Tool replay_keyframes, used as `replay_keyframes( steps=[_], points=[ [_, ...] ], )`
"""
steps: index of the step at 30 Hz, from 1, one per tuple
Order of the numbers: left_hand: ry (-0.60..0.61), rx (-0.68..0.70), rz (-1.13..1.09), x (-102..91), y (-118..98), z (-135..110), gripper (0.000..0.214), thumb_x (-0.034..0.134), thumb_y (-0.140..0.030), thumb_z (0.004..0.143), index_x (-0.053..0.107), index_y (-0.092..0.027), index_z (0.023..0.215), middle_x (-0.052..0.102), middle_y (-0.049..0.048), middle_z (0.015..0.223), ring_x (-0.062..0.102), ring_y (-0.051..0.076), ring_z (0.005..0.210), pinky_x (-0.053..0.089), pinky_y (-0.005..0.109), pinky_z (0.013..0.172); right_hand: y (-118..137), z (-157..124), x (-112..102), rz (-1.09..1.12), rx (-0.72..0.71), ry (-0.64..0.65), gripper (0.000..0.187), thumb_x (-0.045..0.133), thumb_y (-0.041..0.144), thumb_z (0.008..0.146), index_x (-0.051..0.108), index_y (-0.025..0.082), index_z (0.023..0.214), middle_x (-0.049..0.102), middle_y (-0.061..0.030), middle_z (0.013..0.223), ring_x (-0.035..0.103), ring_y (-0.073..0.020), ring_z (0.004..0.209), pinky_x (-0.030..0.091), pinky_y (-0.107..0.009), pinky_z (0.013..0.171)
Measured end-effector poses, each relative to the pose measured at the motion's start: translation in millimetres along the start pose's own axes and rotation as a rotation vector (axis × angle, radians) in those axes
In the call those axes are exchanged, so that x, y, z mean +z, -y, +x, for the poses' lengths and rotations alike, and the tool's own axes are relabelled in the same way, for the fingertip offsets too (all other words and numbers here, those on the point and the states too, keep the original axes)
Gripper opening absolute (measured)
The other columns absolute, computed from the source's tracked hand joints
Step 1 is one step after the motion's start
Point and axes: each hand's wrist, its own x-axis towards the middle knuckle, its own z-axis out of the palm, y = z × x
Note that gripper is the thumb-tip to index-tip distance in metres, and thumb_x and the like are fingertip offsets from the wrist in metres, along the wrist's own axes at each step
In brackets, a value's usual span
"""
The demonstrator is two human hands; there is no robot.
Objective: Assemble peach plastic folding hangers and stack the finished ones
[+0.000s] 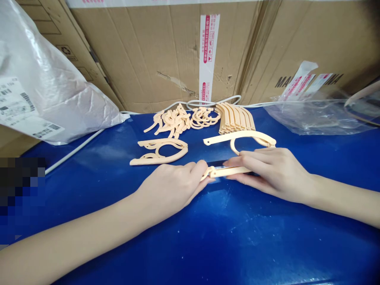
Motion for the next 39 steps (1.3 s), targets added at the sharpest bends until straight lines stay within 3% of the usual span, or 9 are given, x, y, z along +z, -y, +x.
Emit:
replay_keyframes(
  steps=[3, 12, 18, 22, 30, 39],
  points=[
    [-0.027, 0.02, 0.059, 0.2, -1, -1, 0.037, 0.024, -0.033, 0.104, 0.049, -0.018, 0.081, 0.056, -0.0021, 0.056, 0.055, 0.013, 0.044, 0.025, 0.025, 0.041, 1, -1, -1, -0.031, -0.013, 0.009, 0.026, 0.046, 0.033, 0.099, 0.063, 0.017, 0.11, 0.066, 0.0007, 0.073, 0.063, -0.0102, 0.061, 0.041, -0.022, 0.053],
    [-0.057, 0.102, 0.241, -8.2, -4, -1, 0.034, 0.028, -0.024, 0.102, 0.052, -0.016, 0.08, 0.053, 0.0, 0.057, 0.054, 0.015, 0.045, 0.027, 0.028, 0.04, 4, 1, -1, 0.004, -0.003, -0.009, 0.027, 0.046, 0.032, 0.098, 0.066, 0.016, 0.107, 0.062, 0.0014, 0.068, 0.059, -0.009, 0.056, 0.037, -0.022, 0.049],
    [-0.074, 0.136, 0.355, -12.4, -8, -2, 0.031, 0.034, -0.024, 0.101, 0.056, -0.014, 0.082, 0.05, -0.0009, 0.057, 0.052, 0.015, 0.044, 0.03, 0.028, 0.04, 4, 0, -3, 0.059, 0.011, 0.012, 0.025, 0.048, 0.03, 0.098, 0.067, 0.016, 0.106, 0.062, 0.0004, 0.069, 0.059, -0.0097, 0.058, 0.037, -0.023, 0.049],
    [-0.154, 0.167, 0.404, -11.4, -7, -2, 0.028, 0.04, -0.025, 0.099, 0.054, -0.016, 0.076, 0.047, -0.0025, 0.055, 0.049, 0.013, 0.043, 0.031, 0.027, 0.04, 3, -1, -3, 0.171, 0.06, 0.059, 0.025, 0.052, 0.031, 0.096, 0.066, 0.017, 0.11, 0.067, -0.0006, 0.079, 0.063, -0.0105, 0.066, 0.041, -0.022, 0.054],
    [-0.249, 0.196, 0.399, -7.9, -3, 0, 0.03, 0.049, -0.03, 0.095, 0.05, -0.018, 0.067, 0.047, -0.003, 0.055, 0.051, 0.014, 0.046, 0.036, 0.028, 0.042, 1, -4, 0, 0.13, 0.063, 0.075, 0.026, 0.051, 0.032, 0.096, 0.066, 0.02, 0.113, 0.071, -0.0025, 0.089, 0.067, -0.0132, 0.072, 0.044, -0.022, 0.057],
    [-0.308, 0.151, 0.252, -1.9, -1, 0, 0.03, 0.054, -0.029, 0.091, 0.051, -0.019, 0.063, 0.05, -0.0033, 0.053, 0.049, 0.014, 0.047, 0.034, 0.028, 0.044, 2, -3, 3, 0.065, 0.016, 0.044, 0.025, 0.05, 0.031, 0.097, 0.066, 0.017, 0.11, 0.063, 0.0006, 0.073, 0.06, -0.0105, 0.06, 0.036, -0.023, 0.051]
  ],
)
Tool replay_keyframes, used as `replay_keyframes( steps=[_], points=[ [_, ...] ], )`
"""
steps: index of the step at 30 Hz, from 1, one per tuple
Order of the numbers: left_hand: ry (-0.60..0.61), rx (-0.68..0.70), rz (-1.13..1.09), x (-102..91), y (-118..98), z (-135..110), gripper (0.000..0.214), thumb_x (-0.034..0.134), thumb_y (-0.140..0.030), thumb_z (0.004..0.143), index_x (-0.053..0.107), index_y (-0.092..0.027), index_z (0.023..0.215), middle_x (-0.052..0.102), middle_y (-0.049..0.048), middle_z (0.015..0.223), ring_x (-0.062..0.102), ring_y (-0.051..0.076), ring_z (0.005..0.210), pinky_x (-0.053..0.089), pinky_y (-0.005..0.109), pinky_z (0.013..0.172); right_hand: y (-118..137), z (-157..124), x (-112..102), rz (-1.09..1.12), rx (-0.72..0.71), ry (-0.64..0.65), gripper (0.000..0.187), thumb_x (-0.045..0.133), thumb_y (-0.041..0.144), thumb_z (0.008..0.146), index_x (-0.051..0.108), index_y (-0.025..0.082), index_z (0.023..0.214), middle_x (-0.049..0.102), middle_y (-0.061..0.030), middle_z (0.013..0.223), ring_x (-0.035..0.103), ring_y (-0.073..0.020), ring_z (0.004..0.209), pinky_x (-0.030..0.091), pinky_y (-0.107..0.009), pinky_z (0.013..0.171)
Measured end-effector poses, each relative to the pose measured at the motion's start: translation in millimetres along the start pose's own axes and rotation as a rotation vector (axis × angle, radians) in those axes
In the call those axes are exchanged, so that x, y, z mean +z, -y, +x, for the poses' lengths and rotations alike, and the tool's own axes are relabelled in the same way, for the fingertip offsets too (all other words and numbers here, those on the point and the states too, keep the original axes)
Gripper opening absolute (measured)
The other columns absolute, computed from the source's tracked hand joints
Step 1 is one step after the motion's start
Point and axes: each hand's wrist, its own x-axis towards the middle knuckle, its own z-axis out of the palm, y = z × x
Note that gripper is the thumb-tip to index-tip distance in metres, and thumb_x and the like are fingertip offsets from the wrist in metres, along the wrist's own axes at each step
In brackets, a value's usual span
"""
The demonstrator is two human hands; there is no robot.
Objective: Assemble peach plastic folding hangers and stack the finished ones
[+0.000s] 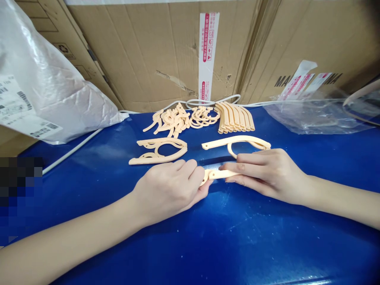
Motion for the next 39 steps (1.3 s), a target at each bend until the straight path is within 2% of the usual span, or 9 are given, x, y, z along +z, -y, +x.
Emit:
replay_keyframes(
  steps=[14, 23, 39],
  points=[
    [0.028, -0.088, -0.103, 4.2, 0.8, -2.5, 0.033, 0.054, -0.031, 0.089, 0.052, -0.019, 0.059, 0.051, -0.0034, 0.051, 0.05, 0.013, 0.045, 0.035, 0.028, 0.044, 3.0, -0.6, 1.7, -0.079, -0.02, -0.035, 0.025, 0.049, 0.03, 0.097, 0.067, 0.016, 0.107, 0.062, 0.0014, 0.069, 0.058, -0.0098, 0.057, 0.035, -0.024, 0.05],
    [-0.006, -0.023, -0.031, 1.0, 0.5, 0.4, 0.031, 0.057, -0.028, 0.088, 0.052, -0.019, 0.059, 0.05, -0.0033, 0.051, 0.047, 0.013, 0.044, 0.032, 0.028, 0.043, 2.9, -2.1, -0.4, -0.034, -0.021, -0.017, 0.026, 0.05, 0.031, 0.097, 0.065, 0.016, 0.111, 0.061, 0.0015, 0.071, 0.058, -0.0099, 0.058, 0.034, -0.025, 0.049],
    [-0.009, -0.011, -0.053, -0.1, 0.8, 0.6, 0.03, 0.058, -0.026, 0.086, 0.051, -0.02, 0.057, 0.047, -0.0047, 0.049, 0.047, 0.012, 0.043, 0.032, 0.028, 0.043, 2.3, -0.3, 0.3, 0.017, -0.003, -0.009, 0.026, 0.05, 0.033, 0.097, 0.067, 0.017, 0.108, 0.062, 0.0007, 0.071, 0.058, -0.0092, 0.059, 0.037, -0.023, 0.05]
  ],
)
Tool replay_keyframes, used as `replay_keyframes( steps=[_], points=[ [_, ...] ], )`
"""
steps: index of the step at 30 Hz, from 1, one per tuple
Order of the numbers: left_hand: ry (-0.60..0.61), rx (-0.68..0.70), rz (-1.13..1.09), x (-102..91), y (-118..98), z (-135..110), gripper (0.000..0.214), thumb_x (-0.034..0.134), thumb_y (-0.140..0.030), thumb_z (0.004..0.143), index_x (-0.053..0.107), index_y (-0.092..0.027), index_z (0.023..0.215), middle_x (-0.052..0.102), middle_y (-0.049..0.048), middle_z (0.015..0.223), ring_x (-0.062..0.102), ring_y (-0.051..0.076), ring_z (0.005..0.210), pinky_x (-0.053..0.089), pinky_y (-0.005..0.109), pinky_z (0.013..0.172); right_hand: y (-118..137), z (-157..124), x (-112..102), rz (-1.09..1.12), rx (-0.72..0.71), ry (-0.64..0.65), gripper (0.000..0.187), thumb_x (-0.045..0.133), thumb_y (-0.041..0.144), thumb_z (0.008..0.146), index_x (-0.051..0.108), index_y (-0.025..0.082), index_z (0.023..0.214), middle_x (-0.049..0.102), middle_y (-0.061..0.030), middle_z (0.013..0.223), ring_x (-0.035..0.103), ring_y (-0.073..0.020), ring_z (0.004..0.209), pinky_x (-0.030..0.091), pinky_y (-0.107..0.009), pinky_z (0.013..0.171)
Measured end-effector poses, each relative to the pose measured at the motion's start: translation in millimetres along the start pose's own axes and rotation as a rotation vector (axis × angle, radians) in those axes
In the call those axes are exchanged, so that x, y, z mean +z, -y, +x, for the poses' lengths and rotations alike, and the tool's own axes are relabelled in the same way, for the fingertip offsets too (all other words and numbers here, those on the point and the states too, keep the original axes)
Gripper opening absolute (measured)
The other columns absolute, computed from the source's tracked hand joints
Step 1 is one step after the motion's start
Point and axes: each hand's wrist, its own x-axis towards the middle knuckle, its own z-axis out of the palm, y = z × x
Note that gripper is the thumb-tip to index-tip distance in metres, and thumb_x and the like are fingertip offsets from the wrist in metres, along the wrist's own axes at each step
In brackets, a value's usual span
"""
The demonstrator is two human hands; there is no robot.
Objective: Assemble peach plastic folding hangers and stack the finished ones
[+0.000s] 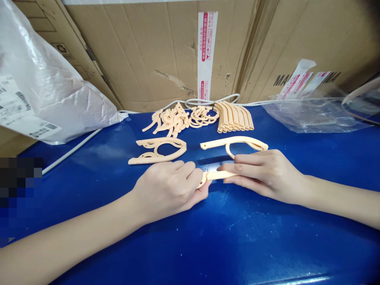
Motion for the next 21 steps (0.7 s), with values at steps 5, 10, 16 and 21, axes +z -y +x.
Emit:
replay_keyframes(
  steps=[5, 10, 16, 21],
  points=[
    [0.023, -0.004, -0.003, 0.3, -0.7, 0.8, 0.03, 0.056, -0.026, 0.087, 0.052, -0.019, 0.058, 0.048, -0.0043, 0.05, 0.047, 0.012, 0.043, 0.033, 0.028, 0.043, -1.8, -0.1, 0.9, 0.009, 0.005, 0.0, 0.027, 0.05, 0.033, 0.097, 0.068, 0.017, 0.109, 0.062, -0.0002, 0.072, 0.058, -0.0101, 0.06, 0.037, -0.023, 0.051],
    [0.045, -0.03, -0.057, 1.1, 0.2, 0.4, 0.03, 0.054, -0.027, 0.089, 0.052, -0.019, 0.061, 0.05, -0.004, 0.051, 0.05, 0.012, 0.045, 0.033, 0.027, 0.045, -2.7, 1.5, 0.1, 0.011, -0.001, 0.007, 0.027, 0.048, 0.032, 0.097, 0.067, 0.016, 0.109, 0.061, -0.0003, 0.073, 0.056, -0.0101, 0.06, 0.038, -0.023, 0.054],
    [0.142, -0.029, -0.225, 2.2, 2.3, -0.5, 0.03, 0.046, -0.038, 0.096, 0.059, -0.016, 0.079, 0.058, -0.0033, 0.058, 0.056, 0.012, 0.049, 0.035, 0.025, 0.046, -2.2, 3.5, -0.6, -0.03, -0.074, 0.008, 0.03, 0.04, 0.031, 0.1, 0.066, 0.016, 0.104, 0.067, -0.003, 0.081, 0.057, -0.0121, 0.065, 0.041, -0.027, 0.062],
    [0.151, 0.047, -0.241, 1.3, 1.6, 0.9, 0.024, 0.046, -0.028, 0.096, 0.058, -0.018, 0.079, 0.059, -0.0048, 0.062, 0.056, 0.01, 0.052, 0.035, 0.026, 0.048, -2.3, 3.6, 0.1, 0.046, -0.058, 0.032, 0.024, 0.046, 0.031, 0.098, 0.064, 0.018, 0.107, 0.067, -0.0056, 0.091, 0.059, -0.0156, 0.079, 0.043, -0.03, 0.068]
  ],
)
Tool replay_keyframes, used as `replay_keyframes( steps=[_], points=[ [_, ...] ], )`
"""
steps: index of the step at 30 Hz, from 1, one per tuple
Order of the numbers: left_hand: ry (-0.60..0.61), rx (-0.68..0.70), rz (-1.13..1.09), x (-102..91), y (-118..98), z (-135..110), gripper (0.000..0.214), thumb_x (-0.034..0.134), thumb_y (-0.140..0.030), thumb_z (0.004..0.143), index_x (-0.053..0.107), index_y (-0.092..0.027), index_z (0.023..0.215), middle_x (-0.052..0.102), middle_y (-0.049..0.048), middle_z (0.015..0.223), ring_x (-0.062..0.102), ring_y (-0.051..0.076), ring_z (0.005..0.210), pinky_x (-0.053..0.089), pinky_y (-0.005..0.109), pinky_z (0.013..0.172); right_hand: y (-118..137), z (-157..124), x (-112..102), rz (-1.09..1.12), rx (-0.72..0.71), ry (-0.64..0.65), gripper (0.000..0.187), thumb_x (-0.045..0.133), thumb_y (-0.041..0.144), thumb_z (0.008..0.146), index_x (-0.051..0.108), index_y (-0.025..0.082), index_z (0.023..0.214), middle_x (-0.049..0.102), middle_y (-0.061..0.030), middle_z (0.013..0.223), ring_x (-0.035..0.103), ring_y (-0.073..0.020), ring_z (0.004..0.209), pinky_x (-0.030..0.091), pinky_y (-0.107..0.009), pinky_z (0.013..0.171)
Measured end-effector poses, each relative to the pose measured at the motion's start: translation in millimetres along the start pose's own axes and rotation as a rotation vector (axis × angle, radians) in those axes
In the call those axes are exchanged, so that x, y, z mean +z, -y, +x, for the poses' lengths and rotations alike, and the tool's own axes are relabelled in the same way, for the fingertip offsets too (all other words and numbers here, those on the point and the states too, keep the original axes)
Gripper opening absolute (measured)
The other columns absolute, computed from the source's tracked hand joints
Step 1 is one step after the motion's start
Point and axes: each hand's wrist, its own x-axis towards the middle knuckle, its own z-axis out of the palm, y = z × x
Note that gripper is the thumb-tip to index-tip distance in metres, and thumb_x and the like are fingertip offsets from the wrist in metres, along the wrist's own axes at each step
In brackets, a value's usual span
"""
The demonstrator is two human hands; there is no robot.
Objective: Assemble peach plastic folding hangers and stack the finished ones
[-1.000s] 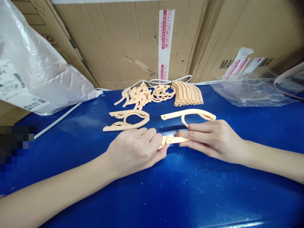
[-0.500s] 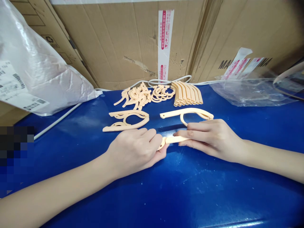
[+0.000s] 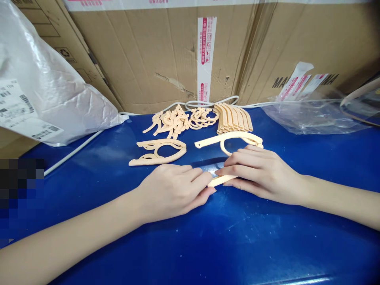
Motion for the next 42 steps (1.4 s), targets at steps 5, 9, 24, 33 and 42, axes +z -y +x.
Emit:
replay_keyframes(
  steps=[5, 9, 24, 33, 42],
  points=[
    [-0.048, -0.108, -0.097, 1.6, 1, -3, 0.022, 0.046, -0.027, 0.095, 0.059, -0.018, 0.08, 0.058, -0.0058, 0.06, 0.052, 0.009, 0.05, 0.033, 0.024, 0.047, 0, -1, -6, -0.053, 0.043, -0.156, 0.018, 0.057, 0.036, 0.091, 0.063, 0.019, 0.096, 0.065, -0.0088, 0.102, 0.058, -0.0209, 0.091, 0.044, -0.037, 0.078],
    [-0.076, -0.161, -0.146, 4.0, 3, -5, 0.02, 0.048, -0.028, 0.094, 0.057, -0.019, 0.078, 0.057, -0.0065, 0.059, 0.049, 0.008, 0.048, 0.031, 0.024, 0.046, -7, -2, -12, -0.203, 0.225, -0.286, 0.017, 0.051, 0.03, 0.093, 0.065, 0.021, 0.088, 0.058, -0.0111, 0.128, 0.052, -0.0304, 0.111, 0.038, -0.048, 0.088],
    [-0.019, -0.07, -0.013, -1.6, 3, 0, 0.017, 0.044, -0.018, 0.081, 0.058, -0.016, 0.073, 0.058, 0.0031, 0.068, 0.049, 0.019, 0.066, 0.041, 0.031, 0.058, -23, 0, -2, 0.002, 0.366, -0.13, 0.02, 0.046, 0.032, 0.096, 0.061, 0.022, 0.105, 0.063, -0.0075, 0.104, 0.057, -0.0228, 0.095, 0.039, -0.039, 0.082],
    [-0.015, -0.085, -0.037, 4.7, 7, -2, 0.028, 0.041, -0.005, 0.081, 0.06, -0.014, 0.099, 0.06, 0.0114, 0.12, 0.046, 0.03, 0.119, 0.036, 0.052, 0.104, -26, -1, 0, 0.016, 0.468, -0.117, 0.022, 0.048, 0.036, 0.095, 0.064, 0.022, 0.103, 0.064, -0.0048, 0.097, 0.059, -0.0202, 0.086, 0.038, -0.035, 0.077],
    [0.04, -0.172, -0.122, 9.1, 10, -2, 0.044, 0.036, 0.01, 0.071, 0.059, -0.014, 0.099, 0.049, 0.016, 0.134, 0.048, 0.03, 0.122, 0.049, 0.046, 0.094, -28, -2, 3, -0.02, 0.468, -0.04, 0.023, 0.047, 0.034, 0.095, 0.064, 0.023, 0.107, 0.067, -0.0023, 0.1, 0.061, -0.0198, 0.095, 0.035, -0.034, 0.08]
  ],
)
